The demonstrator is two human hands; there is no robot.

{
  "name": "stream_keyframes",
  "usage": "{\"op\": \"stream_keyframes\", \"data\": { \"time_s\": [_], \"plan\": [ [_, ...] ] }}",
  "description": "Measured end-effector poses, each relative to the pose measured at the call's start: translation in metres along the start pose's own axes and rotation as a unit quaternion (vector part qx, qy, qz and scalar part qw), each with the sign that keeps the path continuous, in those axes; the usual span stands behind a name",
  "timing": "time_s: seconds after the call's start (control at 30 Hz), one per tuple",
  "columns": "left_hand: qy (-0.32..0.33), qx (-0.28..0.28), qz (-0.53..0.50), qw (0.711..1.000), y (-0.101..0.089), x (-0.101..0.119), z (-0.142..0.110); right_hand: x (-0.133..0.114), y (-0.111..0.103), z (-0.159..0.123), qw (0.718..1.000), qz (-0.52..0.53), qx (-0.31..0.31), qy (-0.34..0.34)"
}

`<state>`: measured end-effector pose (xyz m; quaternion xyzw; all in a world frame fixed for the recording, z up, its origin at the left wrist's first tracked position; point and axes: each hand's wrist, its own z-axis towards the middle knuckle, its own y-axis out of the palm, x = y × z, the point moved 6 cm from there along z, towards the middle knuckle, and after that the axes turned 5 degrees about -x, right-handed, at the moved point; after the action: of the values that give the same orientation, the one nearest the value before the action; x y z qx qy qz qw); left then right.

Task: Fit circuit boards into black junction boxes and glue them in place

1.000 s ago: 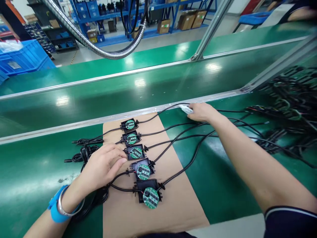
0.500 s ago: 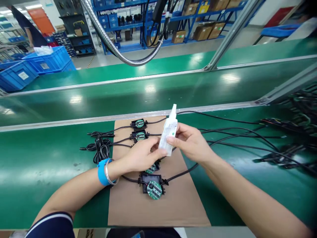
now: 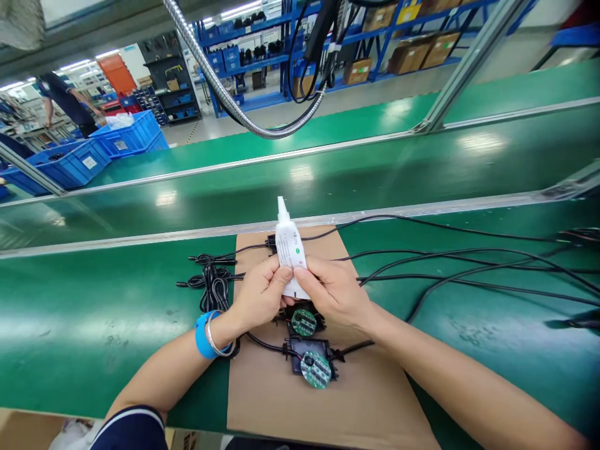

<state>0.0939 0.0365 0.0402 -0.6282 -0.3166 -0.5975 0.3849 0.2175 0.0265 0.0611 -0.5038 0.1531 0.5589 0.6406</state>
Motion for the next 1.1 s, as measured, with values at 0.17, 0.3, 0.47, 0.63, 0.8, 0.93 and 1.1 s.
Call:
{"op": "stream_keyframes", "data": {
  "time_s": [0.17, 0.3, 0.47, 0.63, 0.8, 0.93, 1.1],
  "plan": [
    [-0.015, -0.036, 0.069, 0.997, -0.003, -0.010, -0.008, 0.007, 0.002, 0.000, 1.000, -0.014, -0.014, -0.012],
    [-0.035, -0.017, 0.098, 0.994, -0.014, -0.006, -0.004, -0.006, -0.016, 0.001, 0.966, -0.224, 0.018, -0.131],
    [-0.029, -0.015, 0.144, 0.989, -0.023, 0.019, 0.014, -0.024, -0.005, 0.027, 0.882, -0.343, -0.108, -0.306],
    [0.015, -0.024, 0.127, 0.991, -0.051, 0.024, 0.026, 0.021, -0.025, 0.094, 0.988, -0.091, -0.052, -0.113],
    [0.059, -0.103, 0.469, 0.875, -0.044, -0.017, 0.033, 0.087, -0.023, 0.130, 0.935, 0.335, 0.089, 0.075],
    [0.068, -0.148, 0.551, 0.818, -0.023, -0.044, 0.034, 0.101, 0.007, 0.137, 0.921, 0.372, 0.063, 0.101],
    [0.078, -0.137, 0.561, 0.812, -0.019, -0.048, 0.034, 0.102, 0.026, 0.136, 0.935, 0.337, 0.005, 0.113]
  ]
}}
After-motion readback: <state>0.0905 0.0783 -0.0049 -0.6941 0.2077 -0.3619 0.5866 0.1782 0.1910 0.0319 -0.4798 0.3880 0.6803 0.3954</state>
